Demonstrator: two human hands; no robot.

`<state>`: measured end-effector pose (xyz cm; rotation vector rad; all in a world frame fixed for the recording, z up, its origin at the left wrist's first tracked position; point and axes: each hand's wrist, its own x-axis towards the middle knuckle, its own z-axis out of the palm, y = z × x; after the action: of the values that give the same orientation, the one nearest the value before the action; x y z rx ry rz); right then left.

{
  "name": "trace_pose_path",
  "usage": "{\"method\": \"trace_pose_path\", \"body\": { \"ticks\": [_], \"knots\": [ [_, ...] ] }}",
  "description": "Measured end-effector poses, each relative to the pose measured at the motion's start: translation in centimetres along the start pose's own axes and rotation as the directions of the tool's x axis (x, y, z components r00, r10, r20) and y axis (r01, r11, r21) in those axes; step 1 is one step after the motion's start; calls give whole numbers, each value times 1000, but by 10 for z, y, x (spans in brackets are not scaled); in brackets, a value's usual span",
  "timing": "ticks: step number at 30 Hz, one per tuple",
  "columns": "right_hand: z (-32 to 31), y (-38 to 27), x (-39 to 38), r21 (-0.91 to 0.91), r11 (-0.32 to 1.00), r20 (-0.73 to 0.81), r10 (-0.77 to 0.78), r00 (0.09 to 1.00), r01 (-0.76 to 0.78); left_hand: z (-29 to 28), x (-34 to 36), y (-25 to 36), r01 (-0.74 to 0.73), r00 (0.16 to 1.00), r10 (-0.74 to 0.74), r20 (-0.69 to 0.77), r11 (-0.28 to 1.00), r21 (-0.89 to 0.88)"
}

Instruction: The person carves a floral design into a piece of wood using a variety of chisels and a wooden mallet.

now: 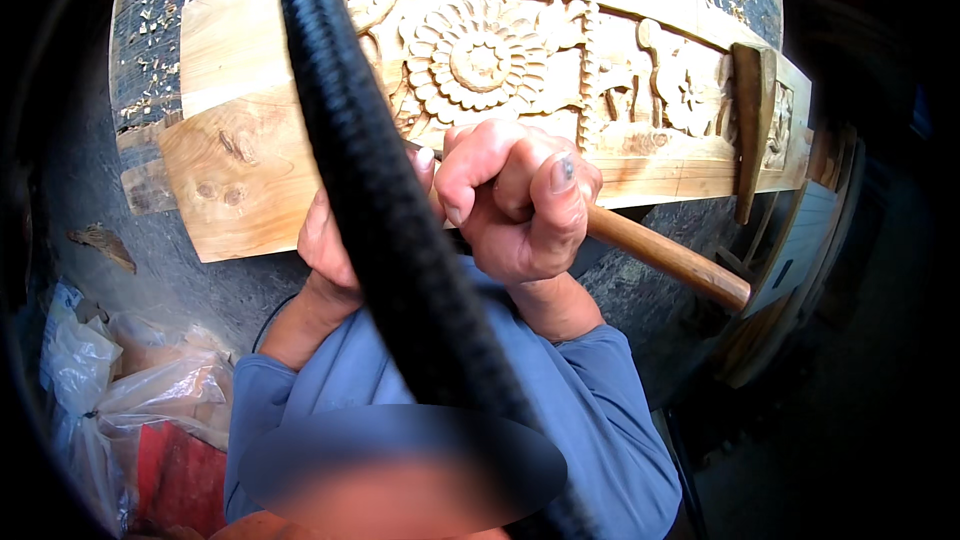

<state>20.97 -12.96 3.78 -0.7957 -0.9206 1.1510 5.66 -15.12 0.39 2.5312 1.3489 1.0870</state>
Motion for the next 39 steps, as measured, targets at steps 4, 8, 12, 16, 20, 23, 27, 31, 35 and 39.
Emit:
{"method": "trace_pose_path", "body": {
  "ticks": [4, 8, 12, 16, 20, 23, 27, 31, 35, 39],
  "knots": [
    [6, 3, 6, -14, 1000, -36, 14, 999, -14, 3, -3, 1, 6, 1000, -5, 30, 1000, -7],
    [-2, 5, 24, -116, 988, -66, 93, 993, -100, 4, 3, 2, 7, 1000, -7, 18, 1000, 9],
    [0, 10, 33, -49, 998, -19, 23, 1000, -24, -8, 3, 1, -82, 996, 82, 19, 996, 19],
    [6, -10, 54, 227, 969, -170, -62, 983, 100, -20, -5, 0, -45, 998, 46, 42, 998, -38],
    [-1, -17, 58, -303, 953, -15, -4, 1000, -1, -17, -3, -4, -19, 995, 12, -97, 997, -69],
    [-14, -17, 83, -59, 993, 57, 108, 993, -104, -13, -1, -1, 68, 991, -73, -112, 997, -44],
    [2, -10, 105, 296, 903, -11, 329, 944, -311, -8, 5, -4, 83, 996, -83, -42, 997, 1],
    [21, -19, 100, 5, 922, -10, 387, 922, -387, -17, 4, -1, 74, 997, -77, -29, 993, -91],
    [50, 4, 94, -122, 992, 18, 27, 999, -24, -15, -6, -5, 112, 980, -151, -129, 958, -265],
    [74, 15, 78, -579, 782, 190, -145, 971, 230, -9, -24, -6, 459, 792, -611, -9, 604, -652]
  ]
}}
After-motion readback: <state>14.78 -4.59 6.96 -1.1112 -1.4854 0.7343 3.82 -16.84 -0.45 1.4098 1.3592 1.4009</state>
